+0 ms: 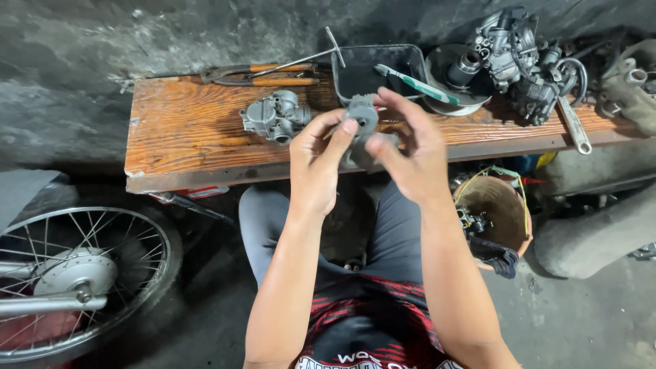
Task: Cleaning and inspecting motorcycle carburetor components using a toothbrush and a cloth on a workbench.
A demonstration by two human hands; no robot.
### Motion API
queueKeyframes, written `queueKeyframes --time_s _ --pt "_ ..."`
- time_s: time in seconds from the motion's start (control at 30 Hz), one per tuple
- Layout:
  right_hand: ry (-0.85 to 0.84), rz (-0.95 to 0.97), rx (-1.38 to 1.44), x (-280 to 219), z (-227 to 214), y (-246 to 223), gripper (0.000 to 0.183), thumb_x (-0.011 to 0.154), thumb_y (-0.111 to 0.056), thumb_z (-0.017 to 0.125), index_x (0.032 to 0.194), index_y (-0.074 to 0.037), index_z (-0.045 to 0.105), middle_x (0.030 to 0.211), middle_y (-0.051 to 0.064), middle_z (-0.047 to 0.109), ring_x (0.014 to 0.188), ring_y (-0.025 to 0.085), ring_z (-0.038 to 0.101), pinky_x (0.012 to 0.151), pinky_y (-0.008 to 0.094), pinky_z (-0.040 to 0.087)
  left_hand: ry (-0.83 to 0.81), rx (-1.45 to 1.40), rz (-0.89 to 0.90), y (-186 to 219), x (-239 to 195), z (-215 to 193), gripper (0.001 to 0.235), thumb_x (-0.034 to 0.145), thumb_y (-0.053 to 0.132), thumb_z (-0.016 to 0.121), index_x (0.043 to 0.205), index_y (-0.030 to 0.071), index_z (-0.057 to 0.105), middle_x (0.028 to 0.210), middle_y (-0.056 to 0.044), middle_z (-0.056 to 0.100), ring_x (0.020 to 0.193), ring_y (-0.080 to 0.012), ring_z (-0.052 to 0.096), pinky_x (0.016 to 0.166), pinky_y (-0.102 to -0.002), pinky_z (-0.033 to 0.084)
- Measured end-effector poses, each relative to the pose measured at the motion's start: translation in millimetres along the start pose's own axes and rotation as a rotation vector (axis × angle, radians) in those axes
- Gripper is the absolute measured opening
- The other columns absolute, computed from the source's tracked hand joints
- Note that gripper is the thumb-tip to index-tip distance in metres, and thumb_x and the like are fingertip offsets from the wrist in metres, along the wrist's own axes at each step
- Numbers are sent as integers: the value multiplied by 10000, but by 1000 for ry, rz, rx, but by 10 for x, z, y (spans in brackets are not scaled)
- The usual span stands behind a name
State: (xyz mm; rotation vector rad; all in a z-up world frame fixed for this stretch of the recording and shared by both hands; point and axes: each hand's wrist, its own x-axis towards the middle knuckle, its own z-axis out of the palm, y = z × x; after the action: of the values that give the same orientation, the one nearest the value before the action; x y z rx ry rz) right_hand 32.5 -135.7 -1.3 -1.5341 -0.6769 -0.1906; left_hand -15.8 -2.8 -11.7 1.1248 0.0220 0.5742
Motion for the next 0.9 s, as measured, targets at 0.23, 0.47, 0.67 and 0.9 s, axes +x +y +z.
queueKeyframes --time_s 0.23,0.47,0.67,0.9 --pt "145 158 -63 -122 74 250 274 881 -98 842 1146 -72 780 903 60 714 840 108 640 730 315 576 104 -226 -161 125 -47 30 162 951 177 756 1045 52 715 1211 -95 703 938 -156 730 794 -344 671" --pt "287 113 349 -109 216 81 144 1001 -136 708 1064 -16 756 1000 129 729 961 131 643 836 345 594 135 -192 -109 34 -53 -15 194 929 185 788 1027 22 752 1142 -104 717 983 -194 714 827 -434 661" --pt "185 32 439 -166 190 201 202 982 -34 681 1157 66 702 1190 181 708 1160 197 646 1022 369 551 142 -138 -73 -91 -49 -21 196 925 179 801 1027 14 769 986 -67 721 889 -124 690 818 -374 655" --pt "135 -152 14 -41 78 180 309 941 -85 797 1162 111 705 1058 211 691 1044 238 658 945 383 535 -46 139 -56 114 -25 -51 155 914 191 810 973 50 783 848 -21 709 834 -57 649 728 -257 613"
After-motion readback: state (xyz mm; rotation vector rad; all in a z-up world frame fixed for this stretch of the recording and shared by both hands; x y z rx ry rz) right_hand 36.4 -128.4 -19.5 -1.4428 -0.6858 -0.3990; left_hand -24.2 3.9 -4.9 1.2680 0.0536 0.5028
